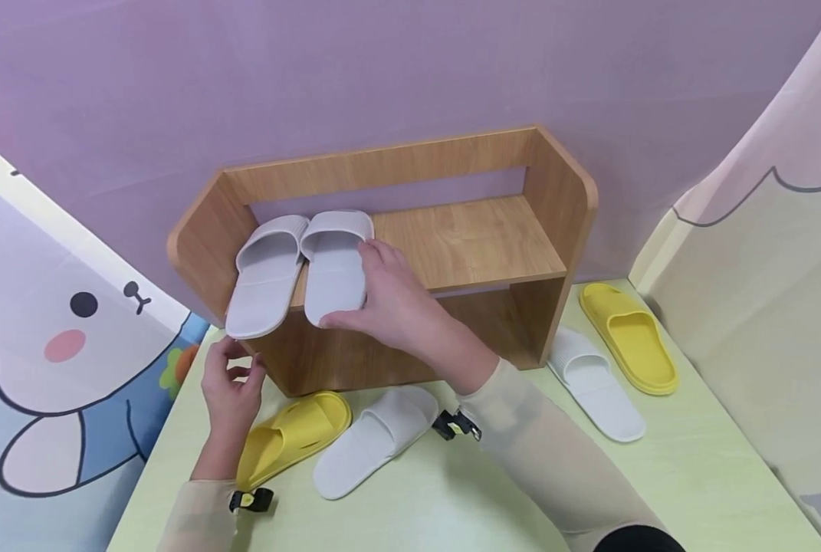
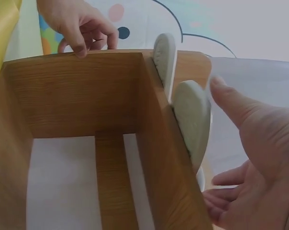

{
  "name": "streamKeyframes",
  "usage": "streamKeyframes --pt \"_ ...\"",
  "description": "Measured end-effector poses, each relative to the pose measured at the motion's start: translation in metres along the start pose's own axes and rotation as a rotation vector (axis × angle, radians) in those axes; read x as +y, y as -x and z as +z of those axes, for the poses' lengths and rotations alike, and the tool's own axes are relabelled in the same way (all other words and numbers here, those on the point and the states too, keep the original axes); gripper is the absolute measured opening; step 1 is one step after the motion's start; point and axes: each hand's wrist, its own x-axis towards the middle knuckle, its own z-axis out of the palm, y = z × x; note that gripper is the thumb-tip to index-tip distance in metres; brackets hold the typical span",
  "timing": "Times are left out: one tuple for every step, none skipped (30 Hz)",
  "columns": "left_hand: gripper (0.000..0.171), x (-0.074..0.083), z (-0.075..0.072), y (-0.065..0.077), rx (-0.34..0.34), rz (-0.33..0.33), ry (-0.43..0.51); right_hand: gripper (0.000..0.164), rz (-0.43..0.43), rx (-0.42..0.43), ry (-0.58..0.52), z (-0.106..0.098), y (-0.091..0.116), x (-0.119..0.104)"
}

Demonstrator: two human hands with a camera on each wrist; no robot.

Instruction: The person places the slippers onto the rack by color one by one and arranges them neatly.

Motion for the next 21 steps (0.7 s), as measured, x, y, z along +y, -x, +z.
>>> streamKeyframes --pt "0.052 0.0 0.0 0.0 0.0 -0.002 0.0 0.109 -0.008 0.014 -0.012 0.0 0.002 0.001" --pt "0.052 0.0 0.001 0.0 0.003 -0.003 0.0 0.103 -0.017 0.034 -0.023 0.0 0.004 0.003" --pt "0.052 0.0 0.001 0.0 0.006 -0.003 -0.003 0.097 -0.029 0.057 -0.031 0.0 0.007 0.005" --pt "0.052 0.0 0.001 0.0 0.009 -0.004 -0.004 0.09 -0.045 0.084 -0.043 0.001 0.01 0.007" --pt "0.052 0.0 0.001 0.0 0.013 -0.002 -0.006 0.084 -0.063 0.113 -0.049 0.001 0.013 0.009" --pt "0.052 0.0 0.002 0.0 0.02 0.0 -0.007 0.078 -0.085 0.145 -0.055 0.001 0.016 0.012" --pt "0.052 0.0 0.002 0.0 0.023 0.0 -0.01 0.072 -0.115 0.179 -0.06 0.001 0.019 0.015" --pt "0.053 0.001 0.002 -0.001 0.028 0.002 -0.014 0.065 -0.147 0.216 -0.063 0.001 0.022 0.019" --pt "0.053 0.001 0.003 -0.001 0.031 0.003 -0.016 0.061 -0.181 0.247 -0.067 0.0 0.025 0.023" --pt "0.053 0.002 0.003 -0.001 0.033 0.002 -0.017 0.056 -0.218 0.276 -0.071 -0.001 0.028 0.027" --pt "0.053 0.004 0.003 -0.001 0.033 0.001 -0.017 0.052 -0.254 0.3 -0.072 -0.002 0.031 0.031" --pt "0.053 0.006 0.003 -0.001 0.034 -0.003 -0.016 0.048 -0.291 0.322 -0.069 -0.003 0.034 0.035" --pt "0.052 0.008 0.003 -0.001 0.034 -0.008 -0.015 0.045 -0.323 0.336 -0.065 -0.004 0.037 0.039" --pt "0.052 0.011 0.003 -0.001 0.032 -0.015 -0.013 0.042 -0.348 0.346 -0.059 -0.006 0.04 0.043" --pt "0.052 0.012 0.003 -0.002 0.03 -0.022 -0.013 0.04 -0.37 0.354 -0.049 -0.007 0.043 0.047" --pt "0.051 0.014 0.002 -0.002 0.028 -0.029 -0.016 0.038 -0.386 0.356 -0.039 -0.007 0.047 0.051" --pt "0.052 0.014 0.002 -0.002 0.026 -0.034 -0.022 0.035 -0.397 0.354 -0.028 -0.008 0.05 0.055" --pt "0.052 0.013 0.002 -0.002 0.024 -0.039 -0.022 0.034 -0.403 0.35 -0.019 -0.008 0.054 0.059" --pt "0.052 0.012 0.001 -0.001 0.022 -0.041 -0.02 0.032 -0.4 0.341 -0.006 -0.009 0.057 0.062" --pt "0.052 0.01 0.001 -0.001 0.02 -0.044 -0.021 0.031 -0.394 0.33 0.003 -0.009 0.061 0.066" --pt "0.052 0.012 0.001 -0.002 0.019 -0.042 -0.023 0.03 -0.386 0.317 0.01 -0.009 0.066 0.07"
